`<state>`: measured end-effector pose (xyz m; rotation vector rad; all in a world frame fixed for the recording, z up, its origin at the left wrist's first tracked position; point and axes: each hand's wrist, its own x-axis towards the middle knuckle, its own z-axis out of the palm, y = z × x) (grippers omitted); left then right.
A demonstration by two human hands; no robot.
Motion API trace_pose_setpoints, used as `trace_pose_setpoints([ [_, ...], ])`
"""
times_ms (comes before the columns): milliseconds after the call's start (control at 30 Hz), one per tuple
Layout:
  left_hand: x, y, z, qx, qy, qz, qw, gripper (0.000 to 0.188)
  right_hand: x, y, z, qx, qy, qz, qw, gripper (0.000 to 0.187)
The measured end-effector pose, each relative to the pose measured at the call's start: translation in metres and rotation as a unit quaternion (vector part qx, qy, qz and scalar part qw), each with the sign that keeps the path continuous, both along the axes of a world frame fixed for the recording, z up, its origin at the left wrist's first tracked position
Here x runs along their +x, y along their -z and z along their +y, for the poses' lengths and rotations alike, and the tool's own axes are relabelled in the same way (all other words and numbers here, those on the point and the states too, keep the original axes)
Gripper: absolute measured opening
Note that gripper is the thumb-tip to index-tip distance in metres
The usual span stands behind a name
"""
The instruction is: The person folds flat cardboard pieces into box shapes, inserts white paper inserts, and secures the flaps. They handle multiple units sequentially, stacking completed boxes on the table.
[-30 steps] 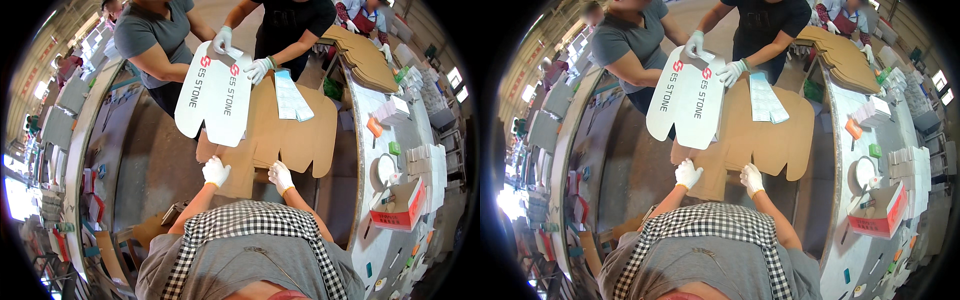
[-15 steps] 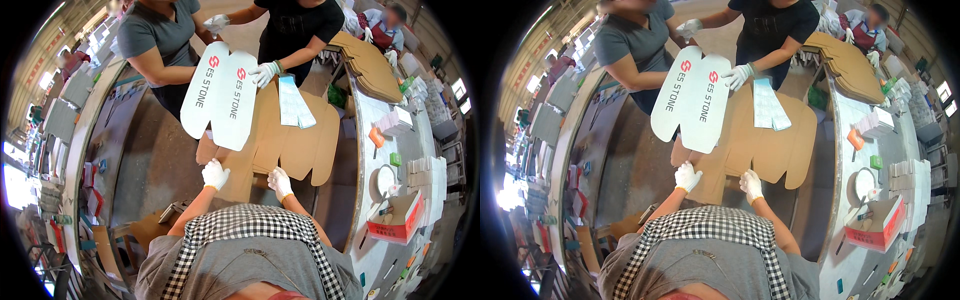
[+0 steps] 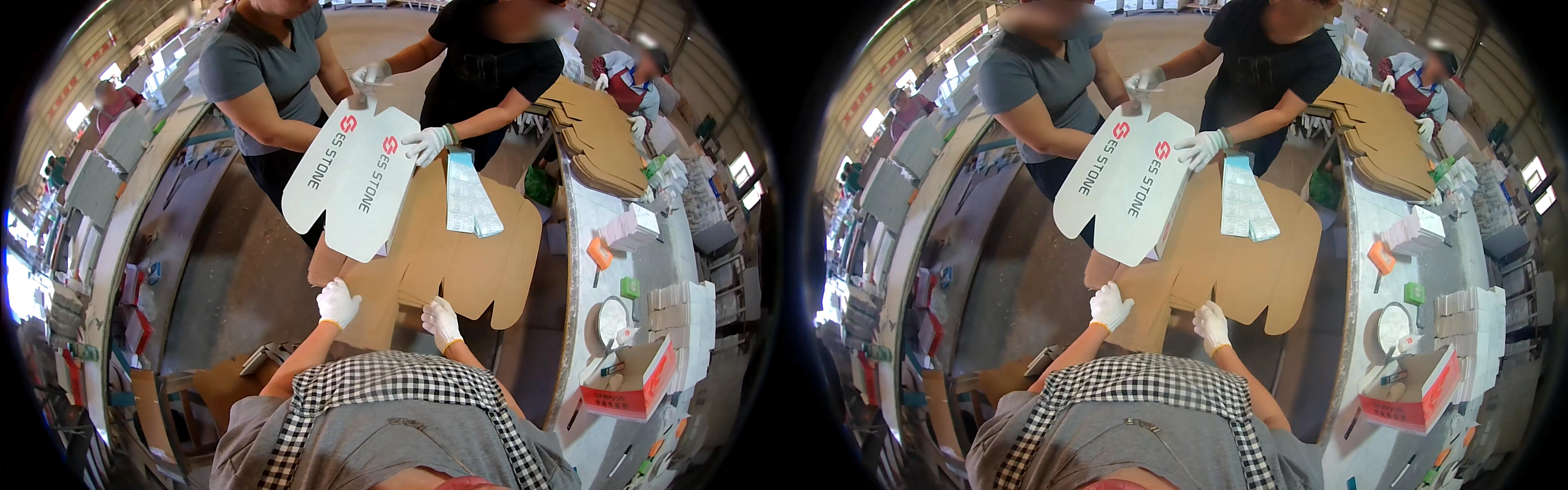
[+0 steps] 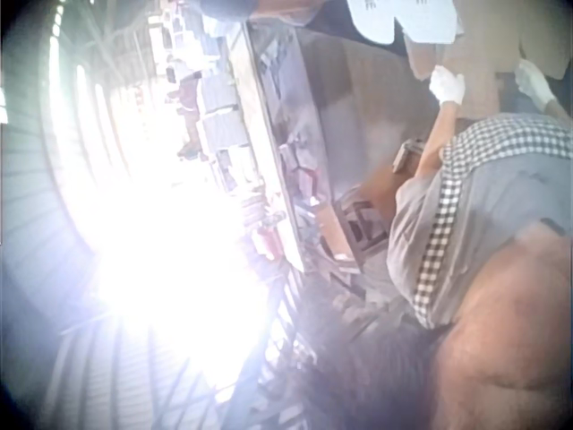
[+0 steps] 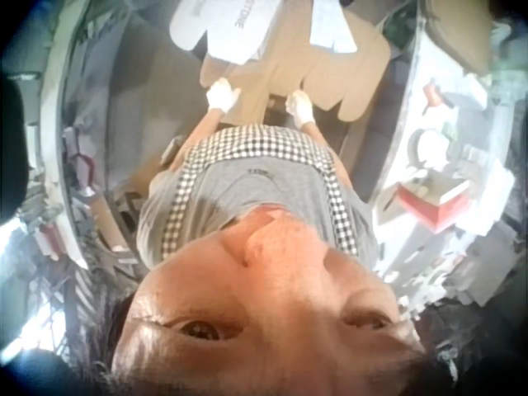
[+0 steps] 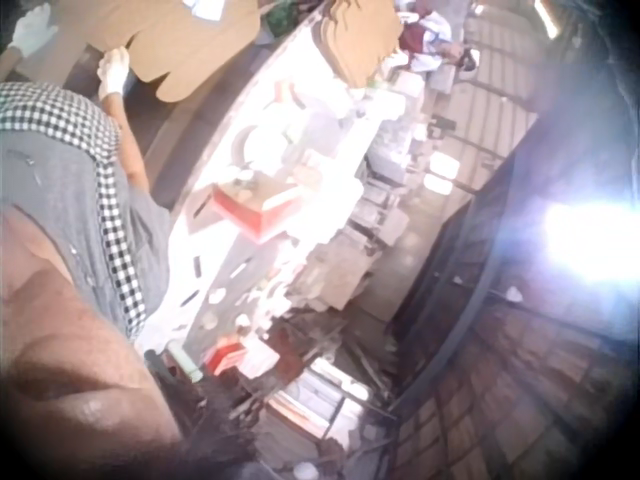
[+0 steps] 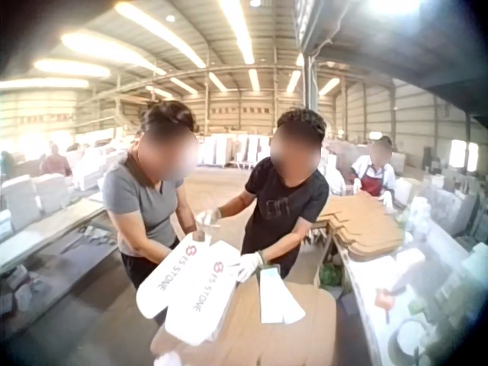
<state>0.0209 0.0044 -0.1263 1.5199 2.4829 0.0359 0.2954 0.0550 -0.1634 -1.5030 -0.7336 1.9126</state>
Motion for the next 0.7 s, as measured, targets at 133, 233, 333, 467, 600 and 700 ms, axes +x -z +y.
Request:
trace_pose_setpoints([
  [133,0.001,-0.005,-0.001,0.000,0.001,-0.008,1.000,0.076,0.001,0.000,0.000,-0.002,-0.002,0.005,1.000,0.052],
  [233,0.000,-0.001,-0.002,0.008,-0.001,0.000,1.000,0.074,0.001,-0.002,0.000,-0.002,-0.008,0.001,1.000,0.053],
  [333,0.000,-0.002,-0.001,0.005,0.001,-0.001,1.000,0.072,0.002,-0.003,0.000,-0.001,-0.013,0.001,1.000,0.053],
  [467,0.000,0.000,-0.003,0.016,0.002,0.009,1.000,0.071,0.002,0.000,0.000,0.000,-0.018,-0.002,1.000,0.054],
  [600,0.000,-0.005,0.001,0.002,-0.004,-0.005,1.000,0.072,0.004,0.000,0.002,0.005,-0.020,0.003,1.000,0.051],
  [700,0.002,-0.002,0.001,-0.006,0.001,0.013,1.000,0.078,0.004,0.004,0.003,-0.001,-0.008,0.006,1.000,0.049],
])
